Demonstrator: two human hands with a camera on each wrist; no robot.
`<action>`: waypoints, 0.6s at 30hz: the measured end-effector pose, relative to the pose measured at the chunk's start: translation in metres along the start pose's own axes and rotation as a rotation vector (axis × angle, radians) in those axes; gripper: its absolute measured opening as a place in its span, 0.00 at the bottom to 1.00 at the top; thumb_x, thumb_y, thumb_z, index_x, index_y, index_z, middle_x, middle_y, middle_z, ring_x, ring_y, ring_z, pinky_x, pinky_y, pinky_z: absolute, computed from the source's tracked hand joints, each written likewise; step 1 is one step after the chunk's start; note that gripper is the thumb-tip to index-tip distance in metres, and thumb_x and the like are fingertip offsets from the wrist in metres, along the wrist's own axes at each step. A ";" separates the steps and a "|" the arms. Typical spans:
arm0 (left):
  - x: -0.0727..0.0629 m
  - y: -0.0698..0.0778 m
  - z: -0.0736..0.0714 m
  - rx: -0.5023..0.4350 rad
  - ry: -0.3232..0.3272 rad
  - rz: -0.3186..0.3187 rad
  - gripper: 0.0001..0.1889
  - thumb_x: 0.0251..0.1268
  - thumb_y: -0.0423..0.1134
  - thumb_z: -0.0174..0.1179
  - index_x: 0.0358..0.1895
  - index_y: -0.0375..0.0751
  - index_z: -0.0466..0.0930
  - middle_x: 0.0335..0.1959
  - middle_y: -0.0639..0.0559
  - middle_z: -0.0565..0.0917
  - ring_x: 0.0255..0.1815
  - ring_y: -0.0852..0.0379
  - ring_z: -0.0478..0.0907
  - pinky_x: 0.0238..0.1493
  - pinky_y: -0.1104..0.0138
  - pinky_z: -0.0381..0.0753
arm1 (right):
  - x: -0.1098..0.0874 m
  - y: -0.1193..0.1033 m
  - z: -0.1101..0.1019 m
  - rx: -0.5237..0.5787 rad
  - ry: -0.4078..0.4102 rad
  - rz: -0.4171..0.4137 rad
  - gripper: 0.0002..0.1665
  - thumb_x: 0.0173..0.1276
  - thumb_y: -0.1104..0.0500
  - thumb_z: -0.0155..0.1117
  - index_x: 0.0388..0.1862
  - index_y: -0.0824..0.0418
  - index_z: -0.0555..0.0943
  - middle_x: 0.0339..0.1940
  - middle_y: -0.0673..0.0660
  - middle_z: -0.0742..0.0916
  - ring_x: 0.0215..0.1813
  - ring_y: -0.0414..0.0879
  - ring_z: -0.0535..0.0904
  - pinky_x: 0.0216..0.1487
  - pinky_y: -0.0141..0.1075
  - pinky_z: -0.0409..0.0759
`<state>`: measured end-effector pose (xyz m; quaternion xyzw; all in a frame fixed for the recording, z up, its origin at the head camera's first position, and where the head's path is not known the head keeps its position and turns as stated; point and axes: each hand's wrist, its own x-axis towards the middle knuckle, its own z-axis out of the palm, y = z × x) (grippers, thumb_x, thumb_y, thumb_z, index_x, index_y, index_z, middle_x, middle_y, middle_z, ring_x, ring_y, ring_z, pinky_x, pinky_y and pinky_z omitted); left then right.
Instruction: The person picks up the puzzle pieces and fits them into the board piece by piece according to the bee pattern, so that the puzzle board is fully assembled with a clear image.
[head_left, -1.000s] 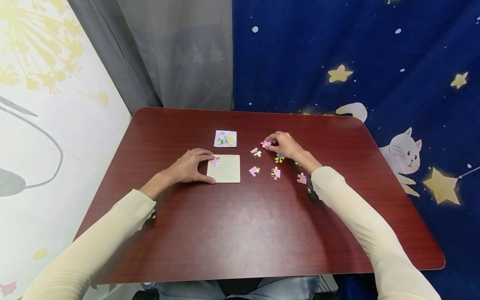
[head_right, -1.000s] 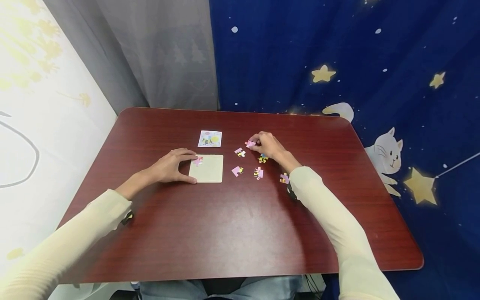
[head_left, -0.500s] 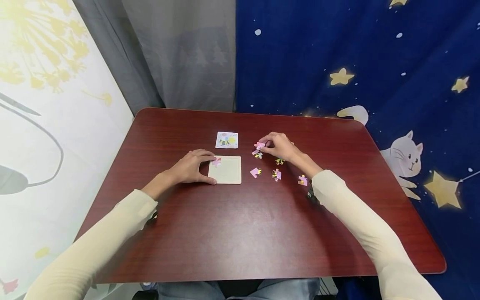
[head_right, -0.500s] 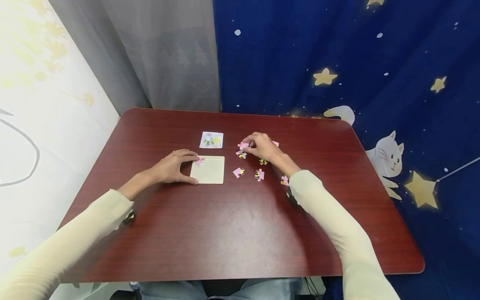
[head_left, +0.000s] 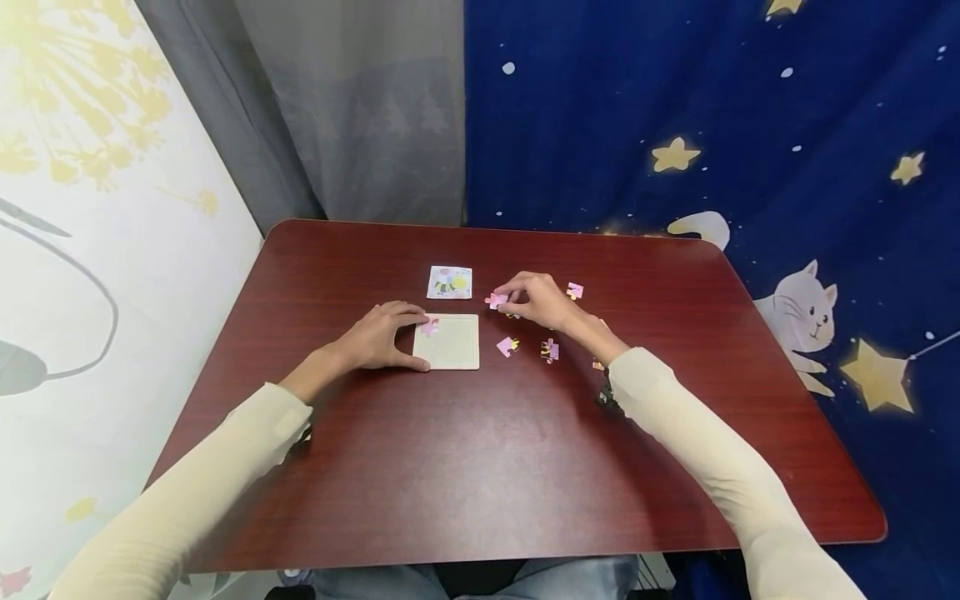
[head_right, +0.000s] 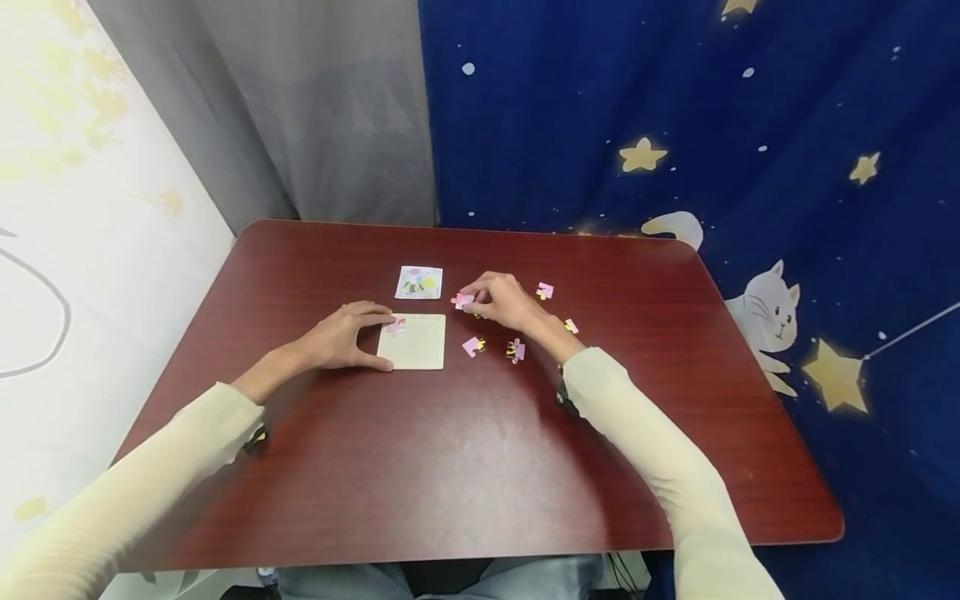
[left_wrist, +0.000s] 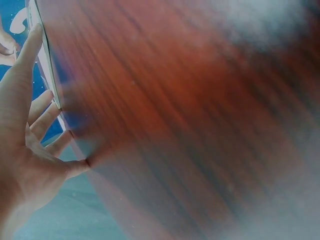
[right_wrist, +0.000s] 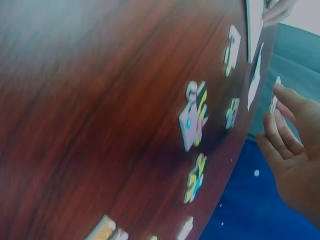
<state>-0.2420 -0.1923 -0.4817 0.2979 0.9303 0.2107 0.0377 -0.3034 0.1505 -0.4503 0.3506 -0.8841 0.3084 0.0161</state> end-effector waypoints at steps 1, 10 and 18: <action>0.000 0.000 0.000 -0.001 0.001 0.000 0.51 0.46 0.67 0.79 0.73 0.44 0.76 0.72 0.46 0.74 0.76 0.44 0.64 0.77 0.39 0.54 | 0.000 -0.001 0.002 0.002 -0.005 0.002 0.17 0.66 0.60 0.78 0.53 0.63 0.90 0.41 0.58 0.89 0.43 0.49 0.84 0.48 0.49 0.82; 0.001 -0.003 0.002 0.009 0.006 -0.007 0.51 0.46 0.70 0.77 0.73 0.45 0.76 0.71 0.46 0.74 0.76 0.45 0.63 0.77 0.38 0.53 | 0.005 -0.017 0.020 0.031 -0.062 0.024 0.17 0.67 0.59 0.77 0.54 0.62 0.90 0.44 0.57 0.89 0.44 0.47 0.86 0.48 0.43 0.85; 0.003 -0.003 0.003 0.008 -0.012 -0.016 0.51 0.47 0.71 0.76 0.73 0.45 0.75 0.72 0.46 0.74 0.76 0.44 0.64 0.77 0.39 0.54 | 0.013 -0.025 0.036 0.009 -0.089 -0.019 0.17 0.67 0.60 0.77 0.54 0.61 0.90 0.45 0.57 0.89 0.44 0.45 0.86 0.49 0.43 0.84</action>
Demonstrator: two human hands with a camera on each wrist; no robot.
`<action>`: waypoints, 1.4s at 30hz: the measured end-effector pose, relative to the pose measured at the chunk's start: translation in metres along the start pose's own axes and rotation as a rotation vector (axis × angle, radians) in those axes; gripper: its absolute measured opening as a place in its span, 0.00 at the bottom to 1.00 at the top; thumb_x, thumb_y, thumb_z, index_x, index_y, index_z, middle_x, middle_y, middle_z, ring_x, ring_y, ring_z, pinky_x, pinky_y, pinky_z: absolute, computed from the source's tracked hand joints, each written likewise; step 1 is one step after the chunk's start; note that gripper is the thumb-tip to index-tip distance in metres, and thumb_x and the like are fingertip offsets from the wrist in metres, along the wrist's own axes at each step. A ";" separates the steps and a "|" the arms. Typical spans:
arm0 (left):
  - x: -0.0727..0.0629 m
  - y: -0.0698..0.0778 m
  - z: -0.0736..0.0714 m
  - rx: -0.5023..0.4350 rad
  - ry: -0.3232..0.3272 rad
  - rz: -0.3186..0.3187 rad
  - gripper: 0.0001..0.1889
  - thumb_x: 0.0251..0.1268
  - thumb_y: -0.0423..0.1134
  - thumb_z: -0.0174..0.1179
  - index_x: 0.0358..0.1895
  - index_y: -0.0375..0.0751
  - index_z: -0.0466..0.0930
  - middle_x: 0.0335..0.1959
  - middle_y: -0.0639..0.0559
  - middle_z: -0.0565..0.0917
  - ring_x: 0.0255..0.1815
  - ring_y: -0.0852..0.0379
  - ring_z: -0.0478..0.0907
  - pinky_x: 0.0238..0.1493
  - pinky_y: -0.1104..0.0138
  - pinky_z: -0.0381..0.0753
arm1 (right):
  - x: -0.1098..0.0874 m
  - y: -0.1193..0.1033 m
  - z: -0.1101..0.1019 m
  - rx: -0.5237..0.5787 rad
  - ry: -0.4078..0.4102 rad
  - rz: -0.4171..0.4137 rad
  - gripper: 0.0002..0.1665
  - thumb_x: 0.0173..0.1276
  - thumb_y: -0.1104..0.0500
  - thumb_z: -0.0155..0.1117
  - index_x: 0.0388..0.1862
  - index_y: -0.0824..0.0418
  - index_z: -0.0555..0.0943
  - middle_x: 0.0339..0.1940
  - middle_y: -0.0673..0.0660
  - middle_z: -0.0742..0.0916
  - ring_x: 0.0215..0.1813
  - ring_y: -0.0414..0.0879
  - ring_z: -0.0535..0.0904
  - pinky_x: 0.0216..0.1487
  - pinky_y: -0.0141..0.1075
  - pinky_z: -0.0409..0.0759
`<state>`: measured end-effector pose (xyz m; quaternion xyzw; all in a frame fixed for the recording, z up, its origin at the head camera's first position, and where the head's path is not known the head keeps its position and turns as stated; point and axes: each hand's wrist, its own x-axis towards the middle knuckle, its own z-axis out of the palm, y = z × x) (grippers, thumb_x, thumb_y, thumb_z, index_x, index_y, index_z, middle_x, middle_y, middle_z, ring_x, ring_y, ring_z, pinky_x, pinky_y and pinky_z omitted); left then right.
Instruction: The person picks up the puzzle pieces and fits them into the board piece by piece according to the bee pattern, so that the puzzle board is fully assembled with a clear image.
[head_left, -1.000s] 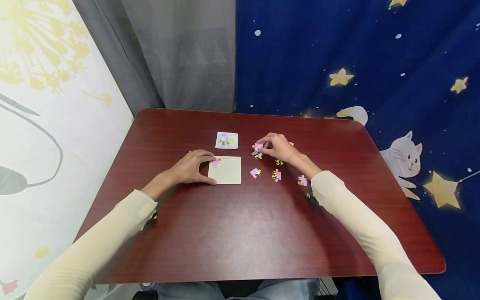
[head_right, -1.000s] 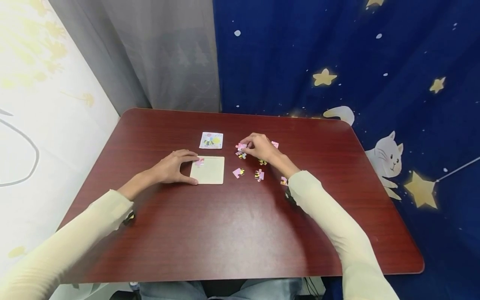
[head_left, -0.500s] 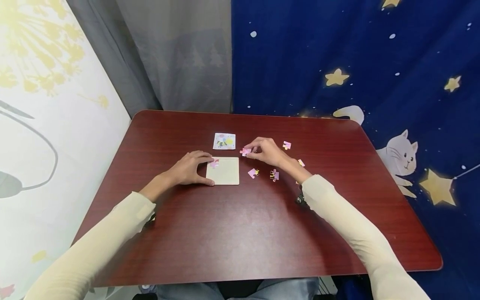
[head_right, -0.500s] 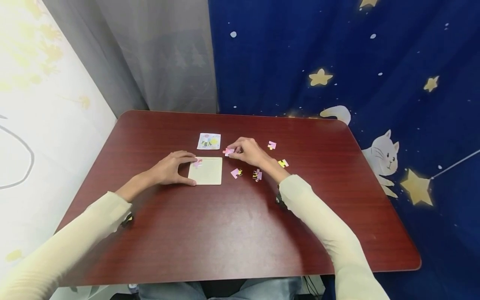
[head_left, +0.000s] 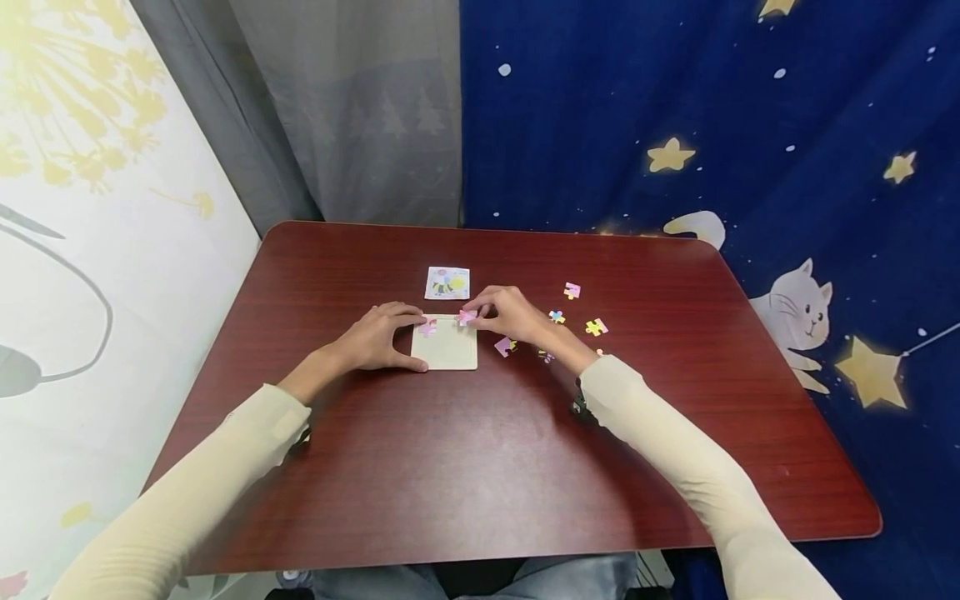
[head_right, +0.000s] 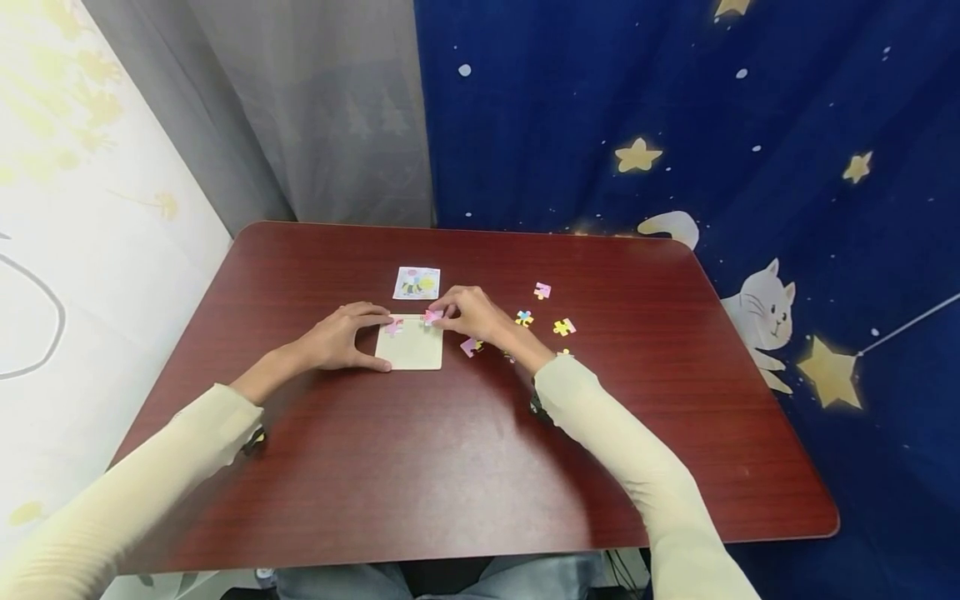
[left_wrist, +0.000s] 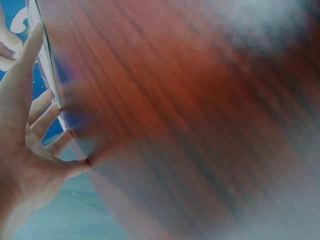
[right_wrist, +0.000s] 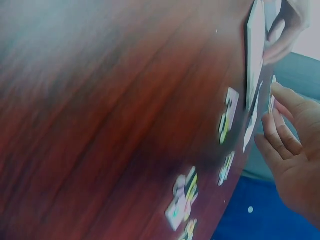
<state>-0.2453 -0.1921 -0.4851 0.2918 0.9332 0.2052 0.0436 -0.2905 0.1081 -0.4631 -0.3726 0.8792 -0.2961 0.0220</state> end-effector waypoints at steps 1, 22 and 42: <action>0.000 0.000 0.000 -0.002 -0.001 -0.002 0.51 0.47 0.71 0.76 0.73 0.46 0.75 0.72 0.47 0.74 0.76 0.44 0.64 0.77 0.39 0.54 | 0.001 -0.001 0.002 -0.003 -0.006 -0.005 0.17 0.67 0.60 0.77 0.54 0.61 0.90 0.46 0.57 0.89 0.44 0.44 0.86 0.48 0.42 0.84; -0.001 0.001 -0.001 -0.002 0.016 0.011 0.51 0.47 0.70 0.77 0.72 0.44 0.76 0.72 0.46 0.74 0.77 0.44 0.63 0.75 0.34 0.53 | 0.021 -0.021 0.031 -0.044 -0.040 -0.020 0.14 0.70 0.57 0.74 0.52 0.60 0.91 0.44 0.54 0.89 0.44 0.44 0.84 0.45 0.32 0.82; -0.001 0.000 0.001 -0.008 0.006 0.001 0.51 0.48 0.70 0.76 0.73 0.45 0.75 0.72 0.45 0.73 0.78 0.44 0.62 0.76 0.33 0.51 | 0.024 -0.026 0.033 -0.084 -0.038 0.048 0.15 0.69 0.57 0.75 0.53 0.59 0.91 0.46 0.54 0.89 0.44 0.42 0.83 0.45 0.32 0.81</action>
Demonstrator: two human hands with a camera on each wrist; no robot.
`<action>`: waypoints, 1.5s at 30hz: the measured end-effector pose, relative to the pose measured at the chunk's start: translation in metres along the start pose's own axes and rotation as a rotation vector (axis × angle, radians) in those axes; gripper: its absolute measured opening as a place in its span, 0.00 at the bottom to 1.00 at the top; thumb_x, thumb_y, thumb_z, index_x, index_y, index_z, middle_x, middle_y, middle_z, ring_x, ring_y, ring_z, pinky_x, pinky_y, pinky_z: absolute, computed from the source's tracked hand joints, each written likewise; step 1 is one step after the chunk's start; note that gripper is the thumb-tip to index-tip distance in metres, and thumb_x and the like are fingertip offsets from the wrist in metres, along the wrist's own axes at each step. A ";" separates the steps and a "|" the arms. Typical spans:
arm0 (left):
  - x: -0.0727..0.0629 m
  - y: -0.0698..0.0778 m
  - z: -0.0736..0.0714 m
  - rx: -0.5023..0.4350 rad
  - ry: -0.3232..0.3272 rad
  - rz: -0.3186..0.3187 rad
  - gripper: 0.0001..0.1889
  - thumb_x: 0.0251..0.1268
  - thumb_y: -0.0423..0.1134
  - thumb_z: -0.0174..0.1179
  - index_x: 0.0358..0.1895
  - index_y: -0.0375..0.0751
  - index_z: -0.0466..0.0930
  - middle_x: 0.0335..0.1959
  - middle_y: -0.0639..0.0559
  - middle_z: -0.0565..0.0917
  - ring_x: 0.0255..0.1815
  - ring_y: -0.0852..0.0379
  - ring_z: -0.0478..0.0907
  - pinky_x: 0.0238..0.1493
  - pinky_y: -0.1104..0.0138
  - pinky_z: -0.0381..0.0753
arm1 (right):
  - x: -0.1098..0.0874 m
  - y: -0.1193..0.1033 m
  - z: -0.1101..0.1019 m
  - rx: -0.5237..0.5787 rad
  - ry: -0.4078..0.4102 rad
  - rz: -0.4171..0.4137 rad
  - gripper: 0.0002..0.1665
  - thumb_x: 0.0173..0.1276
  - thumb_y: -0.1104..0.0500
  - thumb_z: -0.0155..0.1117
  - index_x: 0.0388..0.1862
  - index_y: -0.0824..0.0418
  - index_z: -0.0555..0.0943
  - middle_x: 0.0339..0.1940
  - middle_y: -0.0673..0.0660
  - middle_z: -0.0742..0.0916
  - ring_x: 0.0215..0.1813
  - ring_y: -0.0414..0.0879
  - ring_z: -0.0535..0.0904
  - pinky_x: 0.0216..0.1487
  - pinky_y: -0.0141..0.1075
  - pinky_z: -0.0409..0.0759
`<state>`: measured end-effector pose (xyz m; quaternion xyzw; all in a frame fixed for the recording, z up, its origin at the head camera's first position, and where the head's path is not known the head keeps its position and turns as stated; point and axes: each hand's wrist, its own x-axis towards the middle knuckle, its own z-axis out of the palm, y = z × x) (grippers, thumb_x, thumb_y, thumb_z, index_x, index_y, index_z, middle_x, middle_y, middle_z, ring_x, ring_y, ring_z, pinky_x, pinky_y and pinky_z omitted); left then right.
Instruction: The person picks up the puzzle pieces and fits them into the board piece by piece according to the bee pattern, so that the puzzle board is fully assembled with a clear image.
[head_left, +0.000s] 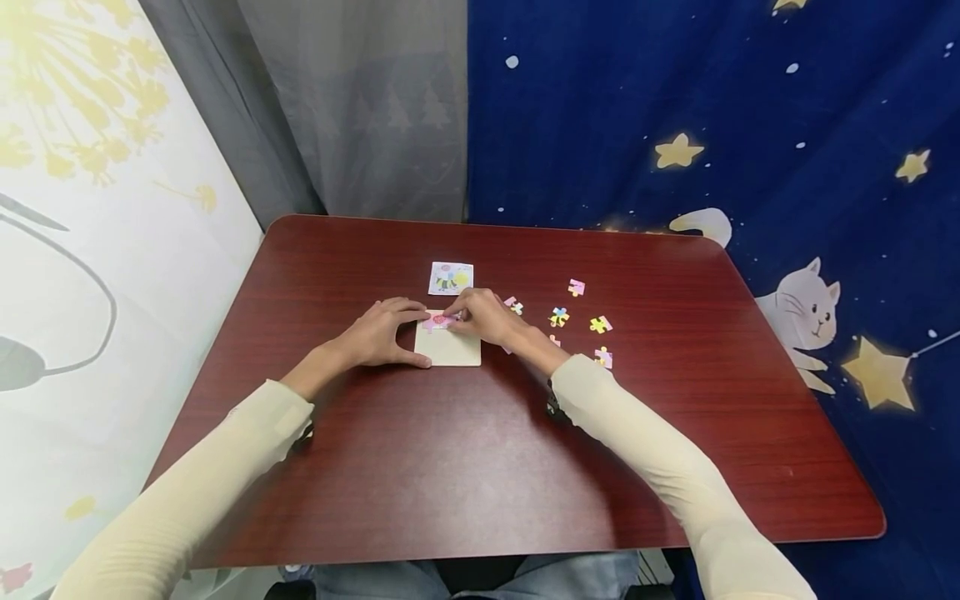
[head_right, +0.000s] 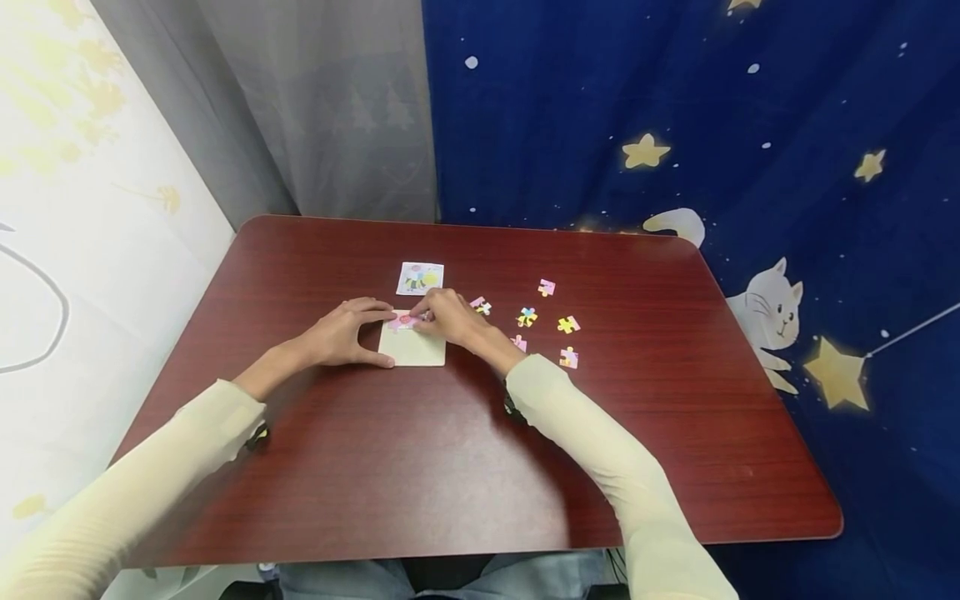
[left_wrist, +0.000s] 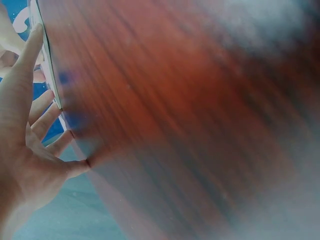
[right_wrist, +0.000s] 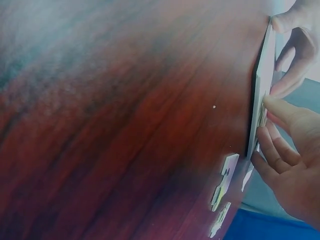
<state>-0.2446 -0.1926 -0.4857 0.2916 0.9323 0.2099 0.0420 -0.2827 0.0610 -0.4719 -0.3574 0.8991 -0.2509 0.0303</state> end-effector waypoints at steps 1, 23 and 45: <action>0.000 0.000 0.000 0.001 0.001 -0.001 0.51 0.48 0.70 0.76 0.73 0.45 0.75 0.72 0.46 0.73 0.78 0.45 0.62 0.76 0.34 0.52 | 0.000 0.000 0.000 -0.003 -0.001 -0.003 0.15 0.69 0.57 0.75 0.53 0.59 0.90 0.46 0.54 0.89 0.45 0.42 0.83 0.45 0.32 0.81; -0.001 -0.001 0.000 -0.003 -0.003 0.002 0.51 0.48 0.70 0.76 0.73 0.46 0.75 0.72 0.46 0.73 0.78 0.45 0.62 0.76 0.34 0.52 | -0.003 0.002 0.002 -0.061 -0.056 -0.086 0.15 0.75 0.57 0.69 0.57 0.55 0.89 0.47 0.54 0.86 0.47 0.44 0.82 0.48 0.34 0.81; 0.000 0.003 -0.002 -0.003 0.018 0.013 0.49 0.47 0.68 0.78 0.71 0.43 0.77 0.71 0.45 0.75 0.76 0.44 0.65 0.74 0.32 0.55 | 0.000 0.007 0.006 0.069 0.038 -0.025 0.08 0.68 0.58 0.75 0.45 0.56 0.93 0.41 0.51 0.89 0.42 0.42 0.82 0.41 0.31 0.79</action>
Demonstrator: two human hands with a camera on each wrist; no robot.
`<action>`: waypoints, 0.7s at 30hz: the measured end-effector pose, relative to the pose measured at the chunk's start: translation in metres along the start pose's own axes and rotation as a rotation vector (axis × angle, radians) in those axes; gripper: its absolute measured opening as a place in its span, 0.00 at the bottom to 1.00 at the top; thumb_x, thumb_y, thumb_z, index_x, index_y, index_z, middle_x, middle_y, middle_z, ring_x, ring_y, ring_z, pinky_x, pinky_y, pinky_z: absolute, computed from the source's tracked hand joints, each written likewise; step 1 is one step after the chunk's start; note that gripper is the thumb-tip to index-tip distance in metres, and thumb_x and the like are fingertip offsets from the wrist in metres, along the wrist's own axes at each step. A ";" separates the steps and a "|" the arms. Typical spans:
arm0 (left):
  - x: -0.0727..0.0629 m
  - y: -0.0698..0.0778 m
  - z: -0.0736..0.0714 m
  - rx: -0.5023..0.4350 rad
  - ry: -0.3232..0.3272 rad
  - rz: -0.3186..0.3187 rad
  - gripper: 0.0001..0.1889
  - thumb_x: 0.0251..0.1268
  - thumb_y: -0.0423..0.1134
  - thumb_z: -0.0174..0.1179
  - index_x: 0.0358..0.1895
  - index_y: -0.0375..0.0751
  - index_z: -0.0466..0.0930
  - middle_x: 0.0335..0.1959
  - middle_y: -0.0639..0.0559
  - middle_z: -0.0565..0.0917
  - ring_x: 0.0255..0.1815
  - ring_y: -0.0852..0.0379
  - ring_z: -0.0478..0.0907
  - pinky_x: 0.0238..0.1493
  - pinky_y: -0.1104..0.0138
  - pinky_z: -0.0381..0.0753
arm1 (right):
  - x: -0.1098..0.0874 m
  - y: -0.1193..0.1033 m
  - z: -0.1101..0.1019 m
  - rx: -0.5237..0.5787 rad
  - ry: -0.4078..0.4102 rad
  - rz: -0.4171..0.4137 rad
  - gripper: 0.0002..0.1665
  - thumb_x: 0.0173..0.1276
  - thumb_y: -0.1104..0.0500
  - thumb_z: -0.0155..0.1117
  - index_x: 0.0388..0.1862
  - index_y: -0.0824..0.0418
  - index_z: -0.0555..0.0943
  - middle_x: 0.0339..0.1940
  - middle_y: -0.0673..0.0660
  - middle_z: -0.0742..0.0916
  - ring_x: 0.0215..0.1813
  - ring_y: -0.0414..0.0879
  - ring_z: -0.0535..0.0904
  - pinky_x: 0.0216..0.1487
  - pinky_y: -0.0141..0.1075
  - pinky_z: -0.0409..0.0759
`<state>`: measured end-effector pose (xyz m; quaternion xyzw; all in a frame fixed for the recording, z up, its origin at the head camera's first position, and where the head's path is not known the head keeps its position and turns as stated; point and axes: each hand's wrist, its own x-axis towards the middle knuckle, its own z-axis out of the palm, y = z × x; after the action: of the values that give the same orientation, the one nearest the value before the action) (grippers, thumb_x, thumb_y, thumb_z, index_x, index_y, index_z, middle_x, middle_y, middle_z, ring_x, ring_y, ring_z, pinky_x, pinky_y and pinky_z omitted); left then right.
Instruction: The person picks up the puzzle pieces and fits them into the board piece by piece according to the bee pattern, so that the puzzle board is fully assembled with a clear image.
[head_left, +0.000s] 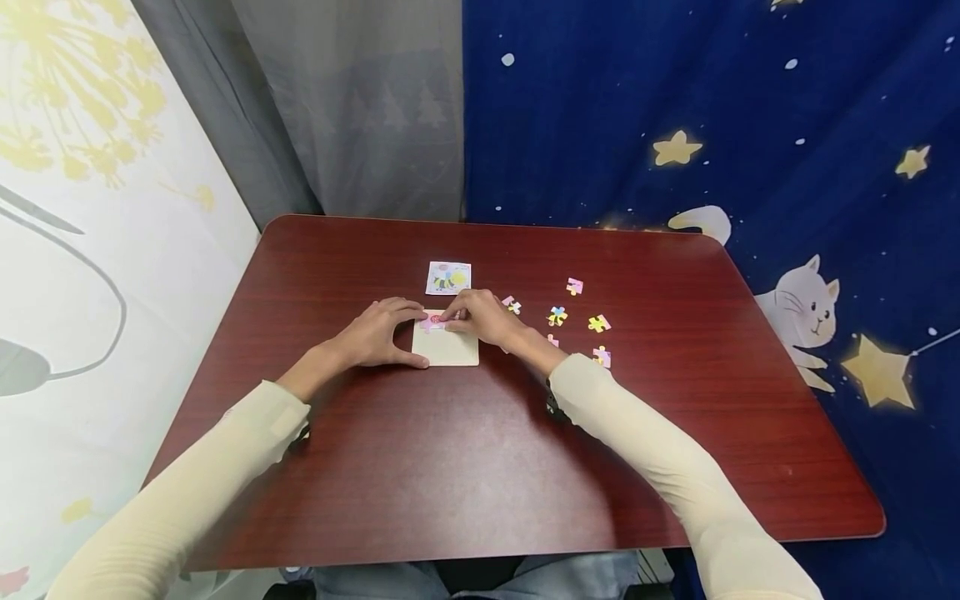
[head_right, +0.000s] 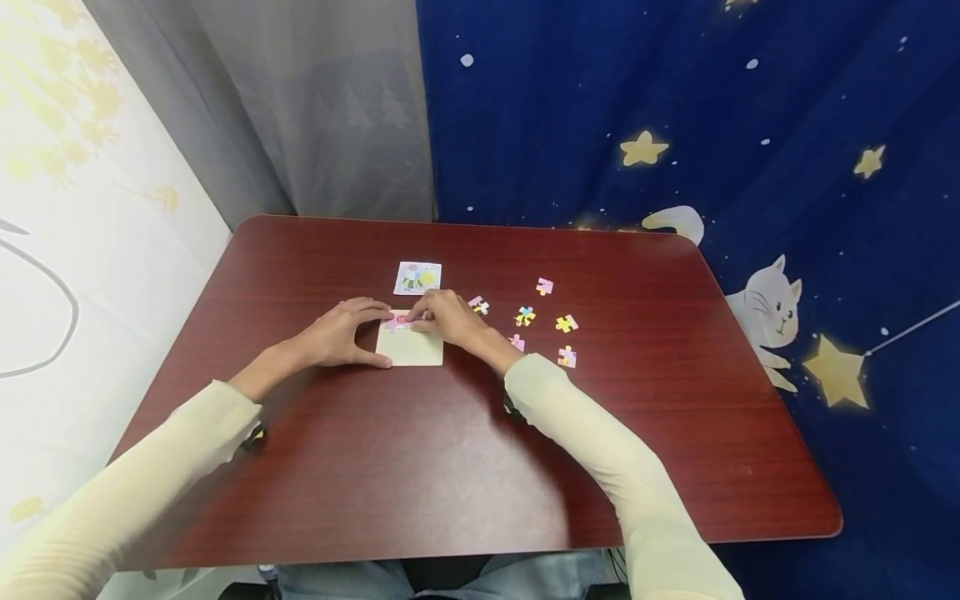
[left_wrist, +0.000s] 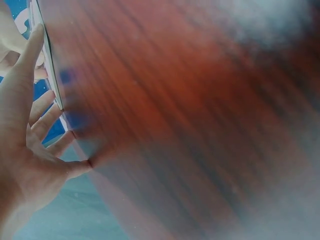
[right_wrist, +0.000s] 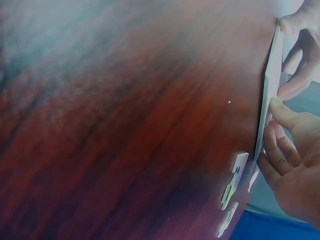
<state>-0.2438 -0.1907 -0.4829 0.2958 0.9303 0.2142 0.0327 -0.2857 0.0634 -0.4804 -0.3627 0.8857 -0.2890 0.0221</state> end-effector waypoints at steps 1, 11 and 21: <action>0.000 0.000 0.000 0.000 0.001 0.002 0.49 0.47 0.68 0.78 0.71 0.43 0.77 0.70 0.45 0.75 0.76 0.44 0.65 0.74 0.33 0.55 | 0.000 0.000 0.000 -0.001 -0.001 0.003 0.08 0.69 0.58 0.75 0.45 0.56 0.93 0.41 0.51 0.89 0.42 0.42 0.82 0.41 0.30 0.79; 0.002 0.001 -0.001 -0.007 -0.012 0.020 0.48 0.47 0.67 0.79 0.70 0.44 0.77 0.69 0.46 0.76 0.75 0.44 0.66 0.73 0.33 0.58 | -0.002 0.002 0.000 -0.028 0.014 0.024 0.04 0.68 0.55 0.76 0.40 0.53 0.92 0.38 0.48 0.88 0.40 0.40 0.81 0.42 0.30 0.79; 0.009 0.006 -0.009 0.056 -0.122 0.043 0.47 0.52 0.66 0.76 0.76 0.55 0.73 0.68 0.44 0.72 0.71 0.38 0.65 0.69 0.35 0.64 | -0.002 0.003 0.001 -0.017 0.019 0.011 0.03 0.69 0.55 0.75 0.38 0.53 0.92 0.37 0.47 0.88 0.39 0.39 0.81 0.40 0.31 0.78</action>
<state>-0.2497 -0.1849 -0.4718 0.3291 0.9257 0.1701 0.0763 -0.2857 0.0663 -0.4830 -0.3553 0.8902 -0.2848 0.0120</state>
